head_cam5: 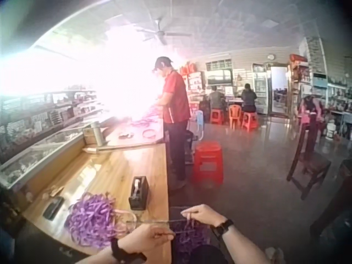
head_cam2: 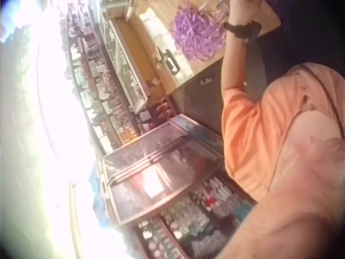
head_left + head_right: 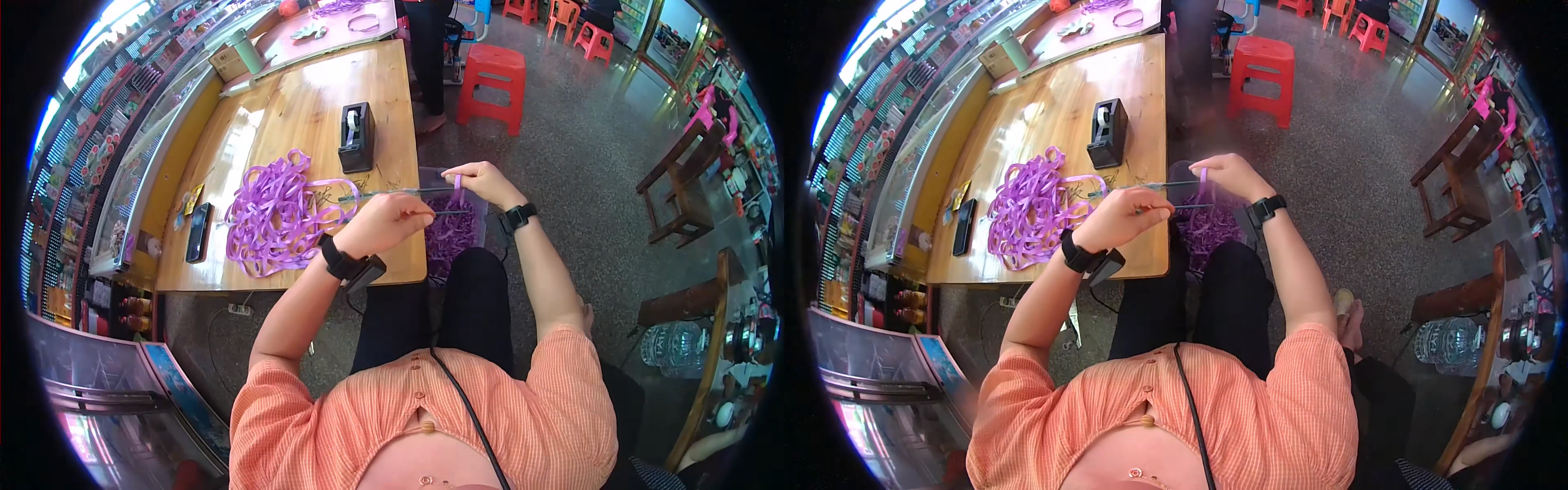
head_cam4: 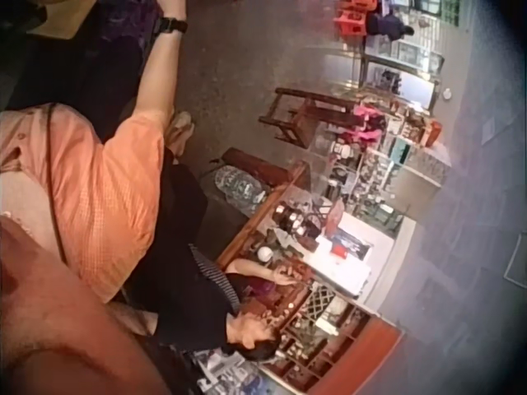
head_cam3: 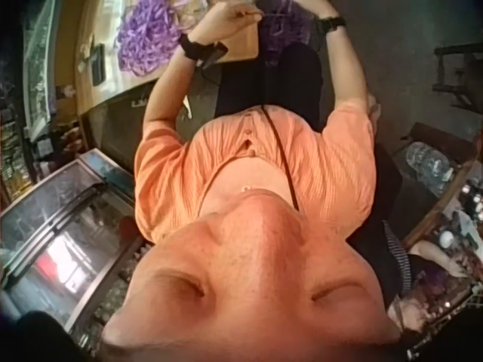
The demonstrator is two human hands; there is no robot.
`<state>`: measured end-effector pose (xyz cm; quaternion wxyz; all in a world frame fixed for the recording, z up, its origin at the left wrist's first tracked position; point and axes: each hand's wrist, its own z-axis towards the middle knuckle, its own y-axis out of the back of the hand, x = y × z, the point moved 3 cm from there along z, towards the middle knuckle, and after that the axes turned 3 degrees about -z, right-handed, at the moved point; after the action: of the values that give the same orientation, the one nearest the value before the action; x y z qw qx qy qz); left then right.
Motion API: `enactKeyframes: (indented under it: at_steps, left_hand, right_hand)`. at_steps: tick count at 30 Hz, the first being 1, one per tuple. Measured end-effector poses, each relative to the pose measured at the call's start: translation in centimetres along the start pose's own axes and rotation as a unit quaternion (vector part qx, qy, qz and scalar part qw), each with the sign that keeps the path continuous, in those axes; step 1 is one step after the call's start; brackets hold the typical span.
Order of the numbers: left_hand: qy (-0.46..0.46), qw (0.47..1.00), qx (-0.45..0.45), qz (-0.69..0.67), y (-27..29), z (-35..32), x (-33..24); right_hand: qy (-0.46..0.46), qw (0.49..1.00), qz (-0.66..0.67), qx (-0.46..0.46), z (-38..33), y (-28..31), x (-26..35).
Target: Measuring, cutting, and folding purple ribbons at a factory workbench.
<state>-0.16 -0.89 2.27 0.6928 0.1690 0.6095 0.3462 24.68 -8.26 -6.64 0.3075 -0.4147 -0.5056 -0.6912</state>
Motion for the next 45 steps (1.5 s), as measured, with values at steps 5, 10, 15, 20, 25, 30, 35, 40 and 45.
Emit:
enactKeyframes:
  at_steps: [5,10,15,20,25,30,35,40,45]
  left_hand:
    - [-0.035,0.998,0.023,0.041,-0.7,3.6,1.7]
    - [-0.062,0.987,0.034,0.141,-2.4,5.2,4.6]
    - [-0.062,0.976,0.039,0.205,-3.1,5.2,5.7]
    - [-0.050,0.970,0.024,0.239,-3.3,4.8,4.1]
    - [-0.047,0.951,0.002,0.306,-3.9,4.3,3.9]
    - [-0.031,0.944,0.005,0.329,-3.8,3.9,3.6]
    - [-0.006,0.940,0.023,0.341,-3.8,3.2,1.9]
    - [-0.069,0.994,-0.041,0.070,-5.7,-4.4,-5.4]
    - [0.123,0.992,-0.007,0.004,-12.3,-12.6,0.2]
  right_hand:
    - [-0.002,0.998,0.017,0.061,0.2,-2.4,-3.5]
    - [0.002,0.973,0.227,0.047,-1.2,-5.8,-4.5]
    - [-0.122,0.950,0.284,0.047,-5.7,-9.3,-4.9]
    - [-0.221,0.900,0.375,0.039,-10.7,-12.3,-5.6]
    - [-0.269,0.846,0.458,0.044,-14.4,-14.6,-5.3]
    - [-0.296,0.773,0.557,0.061,-18.9,-18.3,-4.7]
    - [-0.318,0.725,0.610,0.034,-21.6,-21.0,-5.1]
    - [-0.297,0.727,0.618,0.014,-22.5,-20.4,-4.1]
    - [-0.309,0.736,0.602,-0.001,-22.9,-20.3,-2.4]
